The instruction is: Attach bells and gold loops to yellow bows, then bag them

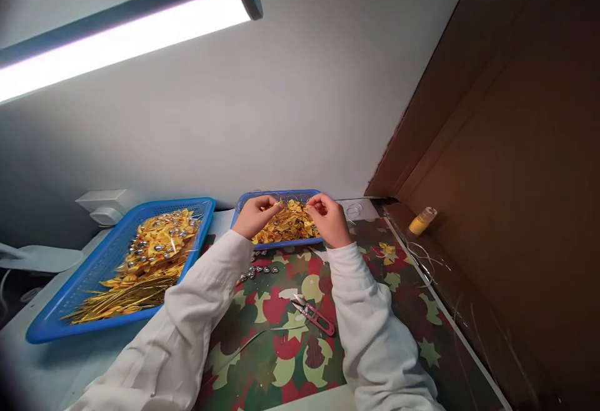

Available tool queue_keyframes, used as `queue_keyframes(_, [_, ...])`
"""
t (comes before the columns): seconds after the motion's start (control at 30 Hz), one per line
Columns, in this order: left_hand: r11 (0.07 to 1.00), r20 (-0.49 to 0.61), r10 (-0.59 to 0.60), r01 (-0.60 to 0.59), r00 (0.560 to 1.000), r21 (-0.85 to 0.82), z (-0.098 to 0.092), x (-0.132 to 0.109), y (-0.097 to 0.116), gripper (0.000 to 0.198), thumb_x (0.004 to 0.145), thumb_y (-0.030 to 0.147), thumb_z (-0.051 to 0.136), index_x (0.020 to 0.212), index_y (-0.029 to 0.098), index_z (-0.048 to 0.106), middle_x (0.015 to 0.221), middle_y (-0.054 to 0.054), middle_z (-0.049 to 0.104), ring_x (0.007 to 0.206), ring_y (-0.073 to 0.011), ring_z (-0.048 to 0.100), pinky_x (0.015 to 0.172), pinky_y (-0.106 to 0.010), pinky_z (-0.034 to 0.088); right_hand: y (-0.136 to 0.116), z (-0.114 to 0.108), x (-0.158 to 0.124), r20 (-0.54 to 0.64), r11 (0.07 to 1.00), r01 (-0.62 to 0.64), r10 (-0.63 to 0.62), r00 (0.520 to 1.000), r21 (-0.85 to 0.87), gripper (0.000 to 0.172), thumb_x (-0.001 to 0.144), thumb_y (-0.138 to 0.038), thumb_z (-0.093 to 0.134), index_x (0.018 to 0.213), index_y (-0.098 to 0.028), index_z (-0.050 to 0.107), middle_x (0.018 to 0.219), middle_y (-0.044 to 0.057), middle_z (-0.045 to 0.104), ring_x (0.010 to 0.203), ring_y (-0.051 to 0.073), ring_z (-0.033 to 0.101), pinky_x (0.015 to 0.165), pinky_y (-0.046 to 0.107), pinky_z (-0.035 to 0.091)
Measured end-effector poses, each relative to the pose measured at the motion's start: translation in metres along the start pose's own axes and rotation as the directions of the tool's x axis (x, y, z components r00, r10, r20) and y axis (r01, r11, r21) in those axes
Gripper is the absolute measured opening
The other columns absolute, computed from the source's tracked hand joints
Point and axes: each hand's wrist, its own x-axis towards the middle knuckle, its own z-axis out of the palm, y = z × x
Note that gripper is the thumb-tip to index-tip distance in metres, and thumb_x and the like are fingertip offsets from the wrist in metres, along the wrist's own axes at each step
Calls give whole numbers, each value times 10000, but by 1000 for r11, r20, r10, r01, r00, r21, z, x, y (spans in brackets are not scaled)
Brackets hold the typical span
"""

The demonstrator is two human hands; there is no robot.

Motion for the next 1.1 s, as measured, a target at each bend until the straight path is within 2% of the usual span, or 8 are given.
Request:
queue_keyframes(0.13, [974, 84, -22, 40, 996, -221, -10, -28, 17, 290, 732, 442, 571, 659, 161, 557, 638, -6, 596, 613, -128, 544, 602, -257, 435, -26, 0, -12, 122, 986, 106, -121, 985, 126, 96, 770, -284, 609, 786, -193, 587, 700, -11, 570, 670, 128, 528, 645, 249, 437])
queue_keyframes(0.23, [875, 215, -41, 139, 976, -463, -17, -55, 24, 250, 660, 373, 700, 718, 151, 601, 686, -6, 631, 640, -121, 567, 621, -253, 445, -44, 2, -22, 247, 977, 165, -194, 949, 135, 70, 763, -242, 641, 773, -193, 593, 715, -6, 587, 685, 130, 539, 665, 259, 449])
queue_keyframes(0.37, [810, 289, -89, 238, 953, -536, -27, -84, 29, 259, 617, 309, 775, 751, 142, 630, 640, 14, 608, 560, -86, 511, 527, -215, 391, -60, 6, -31, 352, 962, 254, -273, 895, 102, 58, 757, -207, 651, 783, -187, 604, 746, 5, 600, 694, 131, 552, 673, 266, 453])
queue_keyframes(0.47, [843, 239, -91, 203, 967, -498, -32, -98, 32, 271, 602, 290, 785, 774, 141, 638, 645, 6, 618, 541, -83, 486, 509, -220, 390, -66, 9, -35, 379, 951, 295, -309, 872, 96, 67, 756, -203, 652, 801, -187, 605, 780, 17, 617, 714, 138, 560, 681, 273, 458])
queue_keyframes(0.57, [906, 98, -73, 107, 993, -410, -32, -108, 34, 268, 598, 271, 785, 798, 139, 666, 726, -34, 671, 635, -125, 550, 583, -253, 448, -68, 11, -38, 379, 940, 329, -337, 862, 87, 70, 751, -163, 639, 808, -187, 607, 788, 17, 617, 727, 140, 560, 694, 275, 461])
queue_keyframes(0.7, [938, -2, -36, 33, 999, -346, -28, -116, 31, 190, 702, 310, 716, 793, 143, 723, 723, -65, 702, 639, -152, 588, 581, -275, 473, -69, 12, -41, 387, 941, 331, -330, 861, 66, 104, 747, -134, 622, 834, -190, 629, 817, 24, 638, 753, 149, 571, 719, 287, 472])
queue_keyframes(0.9, [893, 56, -34, 56, 998, -446, -24, -119, 23, 180, 706, 312, 742, 826, 179, 762, 736, -53, 738, 623, -157, 637, 565, -266, 512, -68, 15, -42, 467, 950, 295, -308, 829, 103, 157, 775, -164, 624, 919, -198, 678, 873, 39, 680, 811, 164, 616, 768, 305, 495])
queue_keyframes(1.1, [858, 81, -79, 109, 994, -501, -23, -120, 18, 202, 682, 306, 765, 825, 164, 751, 736, -53, 744, 624, -164, 659, 580, -277, 547, -68, 19, -42, 460, 950, 282, -313, 831, 136, 118, 769, -129, 626, 819, -203, 703, 811, 34, 694, 790, 164, 633, 752, 301, 504])
